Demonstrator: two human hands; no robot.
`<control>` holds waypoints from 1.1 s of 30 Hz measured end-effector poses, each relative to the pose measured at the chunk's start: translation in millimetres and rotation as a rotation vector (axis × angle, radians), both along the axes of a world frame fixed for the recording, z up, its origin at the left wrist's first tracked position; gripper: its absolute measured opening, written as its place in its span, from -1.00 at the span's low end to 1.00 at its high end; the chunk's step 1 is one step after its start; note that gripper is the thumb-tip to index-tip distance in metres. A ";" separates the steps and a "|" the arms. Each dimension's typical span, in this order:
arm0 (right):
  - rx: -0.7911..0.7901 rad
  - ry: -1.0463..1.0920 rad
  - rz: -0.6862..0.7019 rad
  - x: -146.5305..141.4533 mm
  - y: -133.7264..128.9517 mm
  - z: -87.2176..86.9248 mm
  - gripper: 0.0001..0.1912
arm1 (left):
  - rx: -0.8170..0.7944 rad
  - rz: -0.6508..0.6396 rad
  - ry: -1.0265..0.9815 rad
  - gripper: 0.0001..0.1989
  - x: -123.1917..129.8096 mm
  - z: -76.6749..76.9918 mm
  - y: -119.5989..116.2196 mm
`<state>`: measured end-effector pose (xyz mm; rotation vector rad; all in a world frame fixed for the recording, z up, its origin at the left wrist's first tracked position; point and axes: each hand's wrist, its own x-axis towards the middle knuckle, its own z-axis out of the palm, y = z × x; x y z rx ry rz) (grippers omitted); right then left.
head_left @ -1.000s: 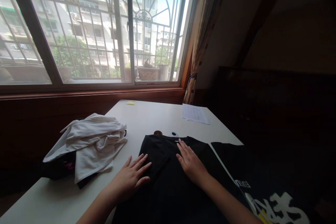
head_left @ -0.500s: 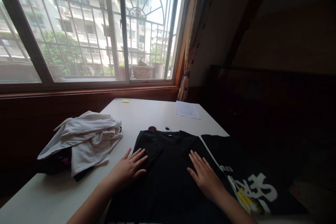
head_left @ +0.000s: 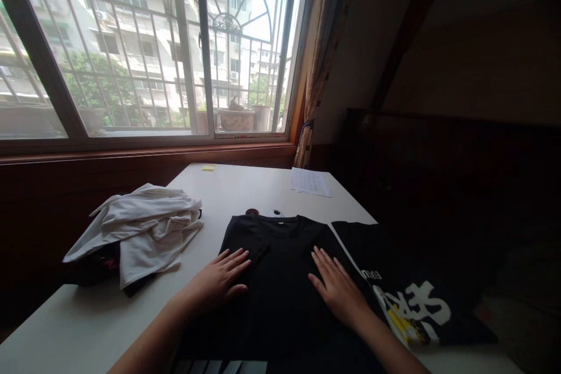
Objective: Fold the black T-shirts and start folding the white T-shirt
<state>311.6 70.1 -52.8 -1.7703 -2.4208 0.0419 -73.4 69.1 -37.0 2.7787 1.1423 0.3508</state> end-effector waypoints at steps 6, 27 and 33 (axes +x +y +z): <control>-0.003 -0.001 0.015 -0.4 1.6 -1.6 -0.27 | -0.030 0.009 -0.048 -0.49 -3.1 9.7 0.2; -0.013 0.030 0.101 -17.4 26.2 3.5 -0.27 | 0.081 0.292 -0.421 -0.56 -64.1 -31.4 42.7; -0.012 0.041 0.133 -19.4 36.9 2.4 -0.29 | 0.067 0.295 -0.454 -0.58 -64.5 -29.7 41.0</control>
